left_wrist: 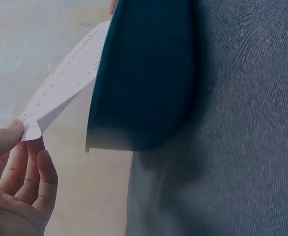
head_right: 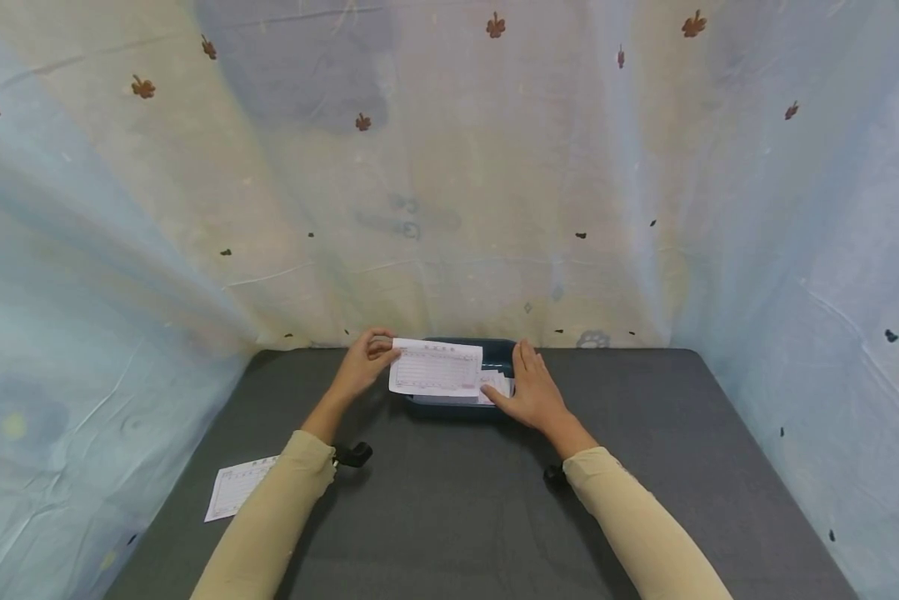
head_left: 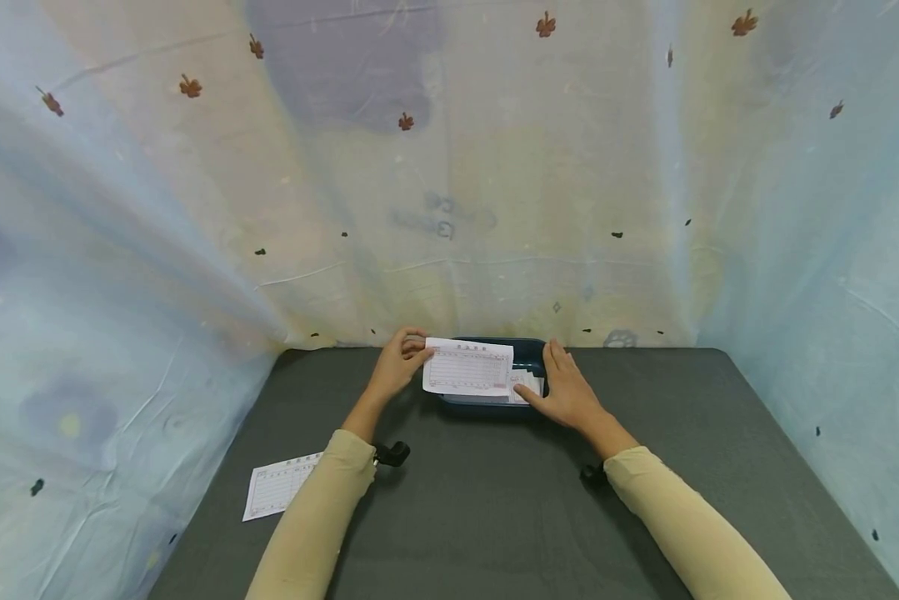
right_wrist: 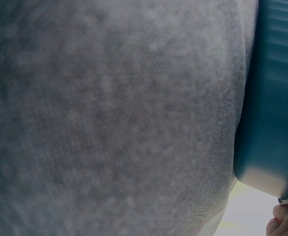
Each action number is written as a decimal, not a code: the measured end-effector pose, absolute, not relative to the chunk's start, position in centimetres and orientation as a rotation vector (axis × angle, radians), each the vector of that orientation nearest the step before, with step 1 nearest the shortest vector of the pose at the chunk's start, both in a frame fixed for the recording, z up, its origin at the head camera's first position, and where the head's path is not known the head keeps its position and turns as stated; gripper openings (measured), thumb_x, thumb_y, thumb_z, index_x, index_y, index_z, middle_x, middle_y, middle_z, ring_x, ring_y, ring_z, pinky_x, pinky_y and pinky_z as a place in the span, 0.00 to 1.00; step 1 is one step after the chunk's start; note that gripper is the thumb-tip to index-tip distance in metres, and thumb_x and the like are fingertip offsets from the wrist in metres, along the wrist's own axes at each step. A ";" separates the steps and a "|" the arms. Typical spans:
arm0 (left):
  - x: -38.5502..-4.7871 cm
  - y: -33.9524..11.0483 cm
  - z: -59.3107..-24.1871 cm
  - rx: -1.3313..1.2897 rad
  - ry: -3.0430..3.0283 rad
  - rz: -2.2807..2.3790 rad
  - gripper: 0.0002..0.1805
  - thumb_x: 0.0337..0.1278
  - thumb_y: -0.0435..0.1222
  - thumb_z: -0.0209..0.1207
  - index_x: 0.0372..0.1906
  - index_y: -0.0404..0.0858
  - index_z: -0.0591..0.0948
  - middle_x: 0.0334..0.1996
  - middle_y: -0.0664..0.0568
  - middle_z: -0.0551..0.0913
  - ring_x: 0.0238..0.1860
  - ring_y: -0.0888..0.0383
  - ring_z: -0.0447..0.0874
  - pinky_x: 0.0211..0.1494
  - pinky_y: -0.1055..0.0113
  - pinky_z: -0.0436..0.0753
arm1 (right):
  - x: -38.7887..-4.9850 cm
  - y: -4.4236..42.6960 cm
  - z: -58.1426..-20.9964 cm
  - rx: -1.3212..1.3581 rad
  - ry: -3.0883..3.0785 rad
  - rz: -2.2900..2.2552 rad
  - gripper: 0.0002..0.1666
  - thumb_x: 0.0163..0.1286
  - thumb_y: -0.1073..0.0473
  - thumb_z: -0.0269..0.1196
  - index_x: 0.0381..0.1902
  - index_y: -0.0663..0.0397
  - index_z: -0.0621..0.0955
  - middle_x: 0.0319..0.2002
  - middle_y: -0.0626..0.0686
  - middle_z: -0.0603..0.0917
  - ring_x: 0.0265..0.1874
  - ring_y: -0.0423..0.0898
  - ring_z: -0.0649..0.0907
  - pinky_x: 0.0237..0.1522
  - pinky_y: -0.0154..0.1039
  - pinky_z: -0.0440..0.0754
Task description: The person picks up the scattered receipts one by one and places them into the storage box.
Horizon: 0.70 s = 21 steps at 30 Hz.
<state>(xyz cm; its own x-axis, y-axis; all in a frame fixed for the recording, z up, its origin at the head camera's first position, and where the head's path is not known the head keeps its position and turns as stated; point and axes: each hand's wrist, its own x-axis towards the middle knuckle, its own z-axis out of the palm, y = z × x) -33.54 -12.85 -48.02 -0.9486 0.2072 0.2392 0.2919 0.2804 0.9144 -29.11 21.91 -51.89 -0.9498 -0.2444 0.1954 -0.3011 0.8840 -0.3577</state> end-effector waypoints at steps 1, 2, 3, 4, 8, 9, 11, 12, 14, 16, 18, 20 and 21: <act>-33.6 -12.7 -48.1 -0.478 -2.455 -1.781 0.21 0.77 0.32 0.64 0.67 0.33 0.77 0.53 0.36 0.88 0.50 0.43 0.90 0.56 0.43 0.86 | -29.1 21.9 -51.9 0.423 -2.908 0.585 0.67 0.75 0.27 0.59 0.84 0.75 0.49 0.85 0.72 0.46 0.85 0.67 0.50 0.85 0.62 0.47; -33.6 -12.5 -48.1 -0.478 -2.456 -1.776 0.20 0.76 0.32 0.65 0.67 0.33 0.77 0.52 0.37 0.88 0.50 0.44 0.90 0.55 0.44 0.86 | -29.0 21.9 -51.9 0.423 -2.909 0.587 0.67 0.75 0.27 0.60 0.84 0.74 0.48 0.85 0.72 0.46 0.85 0.67 0.50 0.85 0.62 0.47; -33.7 -12.3 -48.2 -0.478 -2.455 -1.780 0.20 0.76 0.32 0.65 0.67 0.33 0.77 0.52 0.37 0.89 0.50 0.43 0.90 0.55 0.44 0.86 | -29.0 21.9 -51.8 0.423 -2.910 0.590 0.67 0.75 0.27 0.60 0.84 0.74 0.48 0.85 0.72 0.46 0.85 0.67 0.50 0.85 0.62 0.47; -33.7 -12.2 -48.2 -0.478 -2.456 -1.778 0.20 0.76 0.32 0.65 0.66 0.33 0.77 0.52 0.37 0.89 0.50 0.43 0.90 0.54 0.45 0.86 | -29.0 21.9 -51.8 0.424 -2.908 0.594 0.67 0.75 0.27 0.60 0.84 0.74 0.48 0.85 0.72 0.46 0.85 0.67 0.50 0.85 0.62 0.47; -33.8 -11.5 -48.3 -0.486 -2.469 -1.760 0.20 0.76 0.32 0.65 0.65 0.34 0.78 0.51 0.38 0.89 0.50 0.44 0.90 0.49 0.58 0.85 | -28.9 21.9 -51.8 0.430 -2.905 0.603 0.68 0.74 0.26 0.59 0.84 0.74 0.49 0.85 0.72 0.47 0.85 0.67 0.50 0.85 0.63 0.48; -33.8 -11.3 -48.3 -0.490 -2.472 -1.757 0.19 0.76 0.33 0.65 0.65 0.34 0.78 0.51 0.39 0.89 0.50 0.44 0.90 0.48 0.60 0.84 | -28.9 21.9 -51.8 0.433 -2.903 0.609 0.68 0.74 0.25 0.59 0.84 0.74 0.49 0.85 0.72 0.47 0.85 0.67 0.50 0.84 0.64 0.48; -33.9 -11.0 -48.4 -0.498 -2.477 -1.746 0.19 0.75 0.32 0.66 0.65 0.33 0.78 0.51 0.39 0.89 0.50 0.45 0.90 0.47 0.64 0.84 | -28.9 21.9 -51.8 0.438 -2.900 0.615 0.68 0.74 0.25 0.59 0.84 0.74 0.49 0.85 0.72 0.47 0.85 0.67 0.50 0.84 0.64 0.48; -33.9 -10.8 -48.5 -0.503 -2.482 -1.741 0.19 0.75 0.33 0.66 0.64 0.34 0.78 0.51 0.39 0.90 0.50 0.45 0.90 0.47 0.65 0.84 | -28.9 21.8 -51.8 0.438 -2.901 0.615 0.68 0.74 0.25 0.59 0.84 0.74 0.49 0.85 0.72 0.47 0.85 0.67 0.50 0.84 0.64 0.47; -33.9 -10.5 -48.5 -0.520 -2.489 -1.739 0.19 0.75 0.32 0.66 0.64 0.33 0.78 0.51 0.39 0.90 0.50 0.45 0.91 0.47 0.64 0.84 | -28.9 21.9 -51.8 0.434 -2.903 0.608 0.68 0.75 0.26 0.59 0.84 0.74 0.49 0.85 0.72 0.47 0.86 0.66 0.49 0.85 0.63 0.47; -33.9 -10.2 -48.6 -0.532 -2.501 -1.731 0.19 0.75 0.33 0.66 0.64 0.34 0.77 0.51 0.39 0.90 0.50 0.45 0.91 0.48 0.62 0.85 | -28.9 21.9 -51.8 0.431 -2.903 0.604 0.67 0.75 0.27 0.60 0.84 0.74 0.49 0.85 0.71 0.47 0.85 0.66 0.49 0.85 0.62 0.47; -33.9 -9.9 -48.6 -0.544 -2.508 -1.727 0.20 0.75 0.33 0.66 0.65 0.33 0.77 0.51 0.39 0.90 0.50 0.45 0.91 0.48 0.59 0.86 | -28.9 21.9 -51.7 0.428 -2.904 0.595 0.66 0.76 0.27 0.59 0.84 0.74 0.49 0.85 0.71 0.47 0.85 0.66 0.49 0.85 0.62 0.47; -33.9 -9.6 -48.7 -0.544 -2.510 -1.720 0.19 0.75 0.33 0.66 0.65 0.34 0.78 0.51 0.40 0.90 0.50 0.45 0.91 0.48 0.58 0.86 | -28.9 21.9 -51.7 0.428 -2.904 0.588 0.66 0.76 0.28 0.59 0.84 0.75 0.49 0.85 0.72 0.47 0.85 0.67 0.49 0.85 0.63 0.47; -33.9 -9.5 -48.7 -0.543 -2.510 -1.715 0.19 0.75 0.33 0.66 0.64 0.35 0.78 0.51 0.40 0.90 0.49 0.46 0.91 0.48 0.58 0.86 | -28.9 21.8 -51.7 0.429 -2.903 0.589 0.66 0.76 0.28 0.59 0.84 0.75 0.50 0.85 0.72 0.46 0.85 0.67 0.49 0.85 0.63 0.47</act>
<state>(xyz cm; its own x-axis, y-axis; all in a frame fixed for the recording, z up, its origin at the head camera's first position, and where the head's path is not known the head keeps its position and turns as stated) -33.91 -9.47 -48.72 -0.9368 0.2562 0.2384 0.3152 0.3216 0.8929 -28.90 21.84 -51.69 -0.9483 -0.2472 0.1992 -0.3053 0.8821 -0.3586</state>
